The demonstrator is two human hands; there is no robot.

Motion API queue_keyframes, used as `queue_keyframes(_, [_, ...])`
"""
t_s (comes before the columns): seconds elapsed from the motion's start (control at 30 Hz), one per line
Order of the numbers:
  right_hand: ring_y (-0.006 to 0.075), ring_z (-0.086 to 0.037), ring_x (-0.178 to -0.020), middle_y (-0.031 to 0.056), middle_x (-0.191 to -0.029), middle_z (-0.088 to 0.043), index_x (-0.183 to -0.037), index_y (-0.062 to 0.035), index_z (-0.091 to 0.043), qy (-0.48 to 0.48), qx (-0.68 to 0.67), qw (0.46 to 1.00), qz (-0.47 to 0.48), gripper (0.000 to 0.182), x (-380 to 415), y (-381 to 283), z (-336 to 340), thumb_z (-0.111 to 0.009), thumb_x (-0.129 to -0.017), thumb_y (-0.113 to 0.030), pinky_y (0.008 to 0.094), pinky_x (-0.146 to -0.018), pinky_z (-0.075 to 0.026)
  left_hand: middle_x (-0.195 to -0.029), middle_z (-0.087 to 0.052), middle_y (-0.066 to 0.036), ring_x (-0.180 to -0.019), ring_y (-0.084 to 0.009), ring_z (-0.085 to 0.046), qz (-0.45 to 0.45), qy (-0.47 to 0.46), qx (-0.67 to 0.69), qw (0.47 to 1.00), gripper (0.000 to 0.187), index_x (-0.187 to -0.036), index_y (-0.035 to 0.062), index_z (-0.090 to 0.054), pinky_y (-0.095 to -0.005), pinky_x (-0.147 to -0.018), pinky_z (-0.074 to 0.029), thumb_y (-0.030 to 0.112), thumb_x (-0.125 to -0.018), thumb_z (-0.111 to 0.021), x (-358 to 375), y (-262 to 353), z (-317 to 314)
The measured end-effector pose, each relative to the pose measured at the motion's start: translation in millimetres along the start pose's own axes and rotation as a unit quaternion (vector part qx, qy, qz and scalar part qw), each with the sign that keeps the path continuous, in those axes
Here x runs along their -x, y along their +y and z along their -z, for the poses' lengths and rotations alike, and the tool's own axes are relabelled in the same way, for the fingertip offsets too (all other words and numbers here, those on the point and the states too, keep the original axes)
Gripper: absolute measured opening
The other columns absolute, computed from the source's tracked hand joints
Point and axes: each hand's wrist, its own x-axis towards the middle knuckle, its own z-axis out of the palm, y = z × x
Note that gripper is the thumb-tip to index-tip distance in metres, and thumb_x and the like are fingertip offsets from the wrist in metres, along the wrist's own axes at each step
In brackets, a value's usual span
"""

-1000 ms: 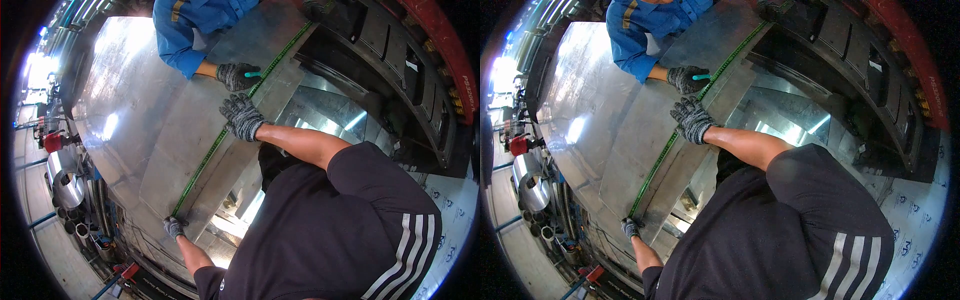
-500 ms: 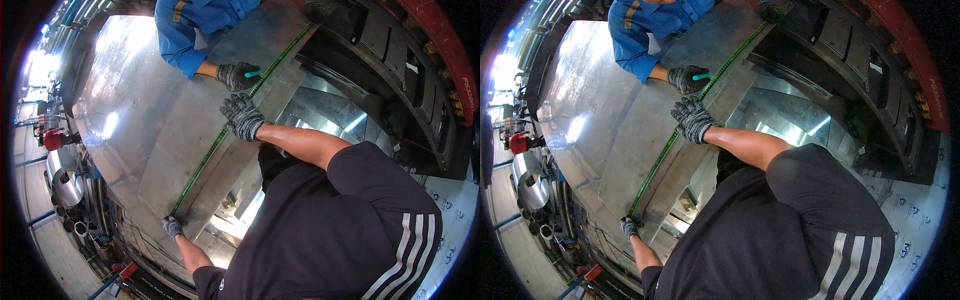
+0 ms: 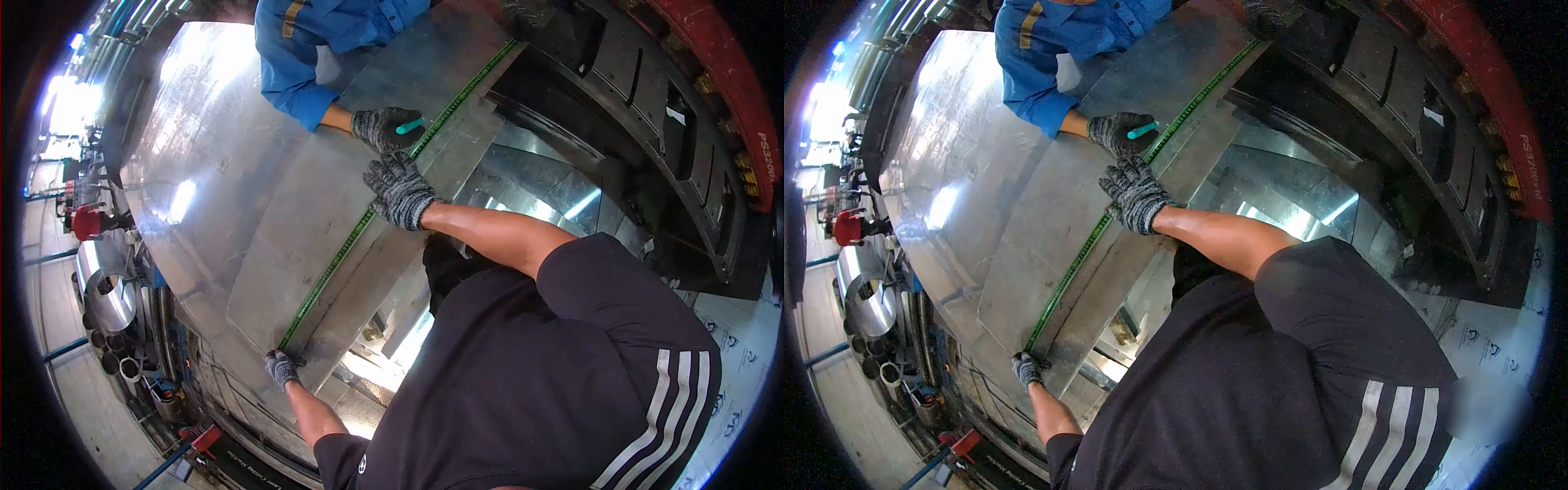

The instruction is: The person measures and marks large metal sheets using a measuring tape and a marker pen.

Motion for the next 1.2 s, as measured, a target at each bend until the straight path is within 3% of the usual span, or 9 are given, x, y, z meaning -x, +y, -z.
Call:
queue_keyframes(0.17, [0.0386,-0.026,-0.146,0.0192,-0.153,-0.038,-0.143,-0.0107,-0.049,-0.024,-0.017,1.0,0.009,0.06,1,-3,2,-0.052,-0.093,-0.044,0.0586,-0.12,-0.012,-0.111,-0.066,-0.025,-0.102,-0.0437,-0.06,0.012,-0.008,0.001,1.0,0.034,-0.114,0.0029,-0.065,-0.0499,-0.09,-0.046,0.027,-0.093,-0.052,9,15,11])
queue_keyframes(0.27, [0.039,-0.026,-0.146,0.0199,-0.154,-0.037,-0.143,-0.0098,-0.049,0.035,-0.006,0.998,0.053,0.059,4,-14,-5,-0.053,-0.093,-0.04,0.0574,-0.12,-0.013,-0.111,-0.066,-0.025,-0.103,-0.0432,-0.06,0.036,-0.017,-0.014,0.999,0.034,-0.113,0.0031,-0.065,-0.0493,-0.091,-0.046,0.027,-0.093,-0.052,5,11,8])
queue_keyframes(0.33, [0.0395,-0.027,-0.146,0.0197,-0.153,-0.038,-0.142,-0.0097,-0.05,0.01,0.008,0.993,0.121,0.057,20,-34,-9,-0.053,-0.092,-0.037,0.0561,-0.121,-0.013,-0.111,-0.066,-0.025,-0.105,-0.0433,-0.059,-0.013,0.002,-0.013,1.0,0.035,-0.114,0.0036,-0.065,-0.0494,-0.092,-0.046,0.028,-0.092,-0.052,-1,-3,0])
queue_keyframes(0.53, [0.0383,-0.034,-0.143,0.0179,-0.151,-0.043,-0.146,-0.0102,-0.045,-0.062,-0.096,0.974,0.196,0.061,64,-58,20,-0.055,-0.09,-0.034,0.0562,-0.121,-0.014,-0.113,-0.066,-0.024,-0.107,-0.0433,-0.059,0.011,0.014,-0.025,1.0,0.036,-0.114,0.0049,-0.067,-0.0493,-0.095,-0.046,0.029,-0.093,-0.051,10,13,10])
queue_keyframes(0.6, [0.0374,-0.034,-0.143,0.0175,-0.153,-0.04,-0.149,-0.0103,-0.041,-0.153,-0.093,0.964,0.195,0.067,69,-54,35,-0.058,-0.088,-0.034,0.0543,-0.121,-0.015,-0.113,-0.067,-0.024,-0.108,-0.0437,-0.059,-0.027,0.014,-0.033,0.999,0.036,-0.115,0.006,-0.067,-0.0495,-0.095,-0.046,0.03,-0.093,-0.051,14,14,13])
queue_keyframes(0.67, [0.0378,-0.034,-0.143,0.0175,-0.152,-0.041,-0.148,-0.0097,-0.042,-0.092,-0.121,0.967,0.206,0.069,86,-41,37,-0.061,-0.086,-0.035,0.0526,-0.121,-0.016,-0.114,-0.067,-0.024,-0.108,-0.0437,-0.059,-0.009,0.013,-0.019,1.0,0.037,-0.116,0.0067,-0.067,-0.0493,-0.096,-0.046,0.03,-0.092,-0.051,15,14,12])
queue_keyframes(0.9, [0.0384,-0.04,-0.138,0.021,-0.148,-0.045,-0.144,-0.007,-0.047,-0.12,0.015,0.993,0.016,0.065,97,10,63,-0.055,-0.09,-0.042,0.0511,-0.118,-0.024,-0.106,-0.066,-0.029,-0.102,-0.0453,-0.06,-0.042,0.001,0.01,0.999,0.036,-0.111,0.0059,-0.067,-0.0511,-0.09,-0.047,0.032,-0.092,-0.053,22,20,28])
queue_keyframes(0.97, [0.0392,-0.038,-0.139,0.019,-0.151,-0.042,-0.148,-0.0101,-0.043,-0.088,0.147,0.985,-0.005,0.064,97,35,46,-0.046,-0.097,-0.049,0.0535,-0.118,-0.022,-0.104,-0.066,-0.028,-0.101,-0.0449,-0.061,-0.011,0.01,-0.024,1.0,0.035,-0.109,0.0059,-0.067,-0.0512,-0.089,-0.047,0.033,-0.092,-0.053,19,24,30])
queue_keyframes(1.2, [0.0373,-0.031,-0.144,0.0159,-0.157,-0.034,-0.152,-0.0144,-0.036,-0.08,0.195,0.967,-0.146,0.067,78,49,36,-0.042,-0.098,-0.053,0.0576,-0.118,-0.017,-0.11,-0.065,-0.027,-0.106,-0.0449,-0.06,-0.018,0.0,-0.006,1.0,0.034,-0.114,0.01,-0.066,-0.0501,-0.094,-0.048,0.032,-0.093,-0.052,21,19,31])
